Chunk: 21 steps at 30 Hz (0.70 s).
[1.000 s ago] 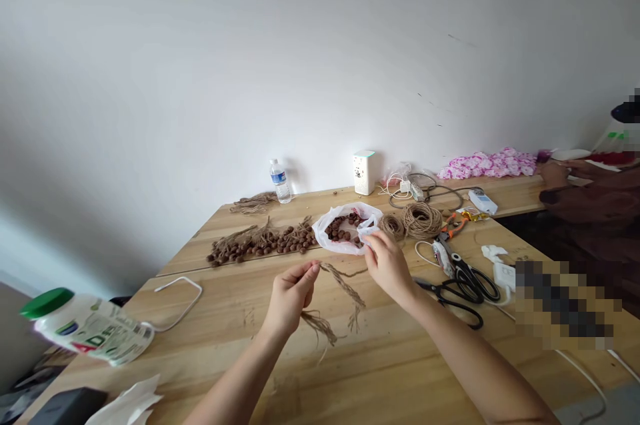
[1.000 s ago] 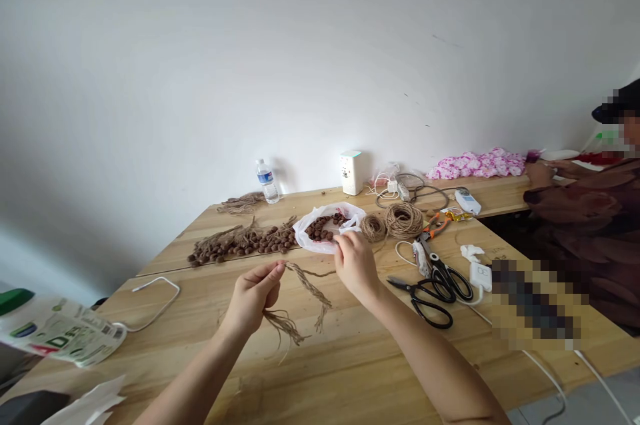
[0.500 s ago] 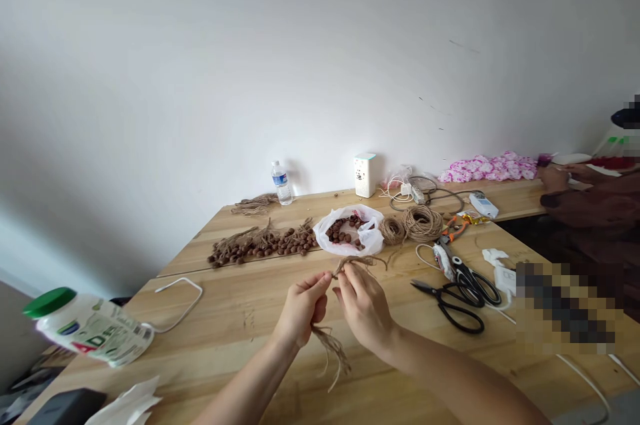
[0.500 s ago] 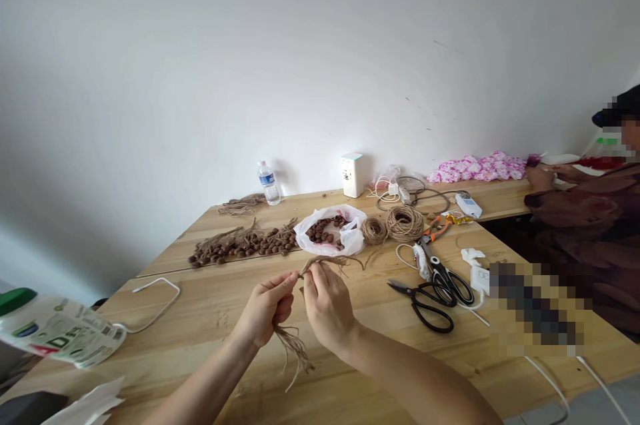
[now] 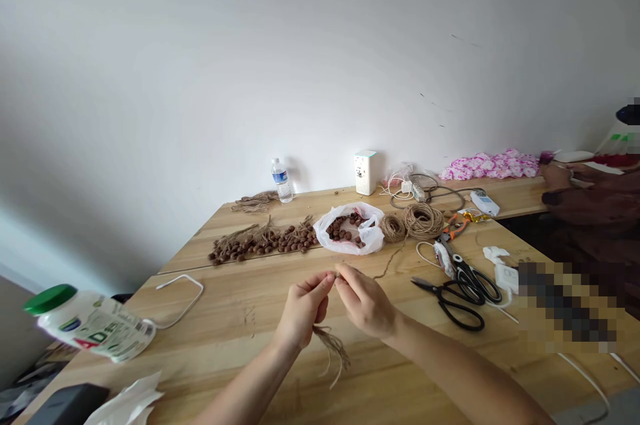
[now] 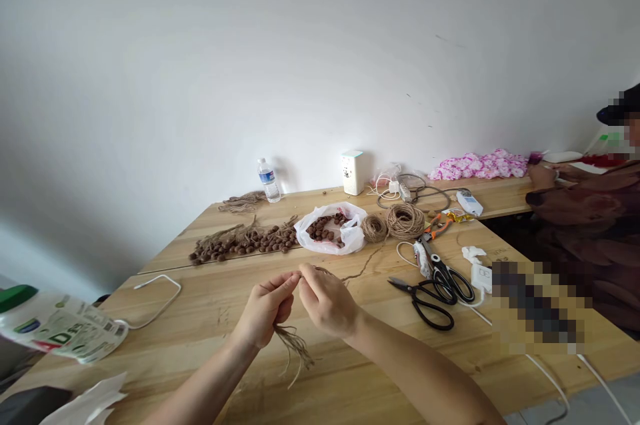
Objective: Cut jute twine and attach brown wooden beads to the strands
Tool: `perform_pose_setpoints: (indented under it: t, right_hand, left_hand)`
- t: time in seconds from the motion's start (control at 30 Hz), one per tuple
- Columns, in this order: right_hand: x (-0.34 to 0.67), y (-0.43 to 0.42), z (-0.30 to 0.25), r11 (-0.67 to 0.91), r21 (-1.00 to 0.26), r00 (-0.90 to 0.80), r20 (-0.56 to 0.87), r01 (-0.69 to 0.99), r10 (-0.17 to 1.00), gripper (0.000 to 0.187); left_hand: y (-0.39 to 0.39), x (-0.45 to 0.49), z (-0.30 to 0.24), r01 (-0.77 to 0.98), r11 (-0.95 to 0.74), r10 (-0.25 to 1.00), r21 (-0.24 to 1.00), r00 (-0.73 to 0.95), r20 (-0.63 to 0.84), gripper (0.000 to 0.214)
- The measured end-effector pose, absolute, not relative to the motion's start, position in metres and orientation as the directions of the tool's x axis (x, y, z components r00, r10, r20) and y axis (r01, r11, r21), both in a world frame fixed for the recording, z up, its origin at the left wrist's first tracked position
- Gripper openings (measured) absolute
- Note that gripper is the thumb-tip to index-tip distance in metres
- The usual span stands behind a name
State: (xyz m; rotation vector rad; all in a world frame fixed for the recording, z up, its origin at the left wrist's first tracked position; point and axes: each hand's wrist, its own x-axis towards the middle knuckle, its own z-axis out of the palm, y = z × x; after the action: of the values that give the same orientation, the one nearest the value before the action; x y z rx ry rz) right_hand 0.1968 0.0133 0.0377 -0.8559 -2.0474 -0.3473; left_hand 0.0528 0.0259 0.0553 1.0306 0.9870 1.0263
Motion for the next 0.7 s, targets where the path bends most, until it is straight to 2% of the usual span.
perform_pose_setpoints:
  t: [0.1,0.17,0.23,0.3,0.33,0.4,0.5,0.57,0.7]
  right_hand:
    - [0.202,0.012,0.043,0.756,-0.128,-0.39,0.794,0.642,0.466,0.021]
    - [0.204,0.01,0.047,0.748,-0.297,-0.319,0.766,0.593,0.558,0.02]
    - [0.204,0.01,0.05,0.667,-0.61,-0.232,0.639,0.428,0.734,0.018]
    - [0.203,0.012,0.054,0.437,-0.888,-0.228,0.4,0.144,0.888,0.019]
    - [0.204,0.014,0.056,0.294,-0.956,-0.261,0.282,0.009,0.923,0.024]
    - [0.205,0.018,0.06,0.076,-0.984,-0.333,0.127,-0.161,0.934,0.035]
    - [0.211,0.023,0.064,-0.024,-0.983,-0.351,0.042,-0.181,0.936,0.041]
    - [0.215,0.022,0.065,0.033,-0.995,-0.312,0.061,-0.095,0.948,0.035]
    - [0.217,0.015,0.063,0.285,-0.934,-0.247,0.23,0.214,0.941,0.014]
  left_hand:
    - [0.022,0.052,0.055,-0.001,-0.085,0.981,0.996,0.178,0.083,0.037]
    - [0.021,0.048,0.053,0.147,-0.322,0.936,0.935,0.196,0.291,0.026]
    - [0.023,0.043,0.049,0.287,-0.561,0.826,0.777,0.259,0.501,0.021]
    - [0.028,0.036,0.045,0.372,-0.748,0.662,0.549,0.351,0.663,0.021]
    - [0.031,0.033,0.043,0.382,-0.81,0.578,0.445,0.396,0.713,0.022]
    - [0.038,0.03,0.039,0.355,-0.877,0.466,0.325,0.455,0.759,0.023]
    - [0.045,0.03,0.039,0.29,-0.893,0.449,0.345,0.498,0.742,0.023]
    - [0.045,0.033,0.041,0.275,-0.863,0.504,0.424,0.517,0.691,0.023]
    - [0.037,0.04,0.049,0.295,-0.79,0.607,0.538,0.5,0.618,0.021]
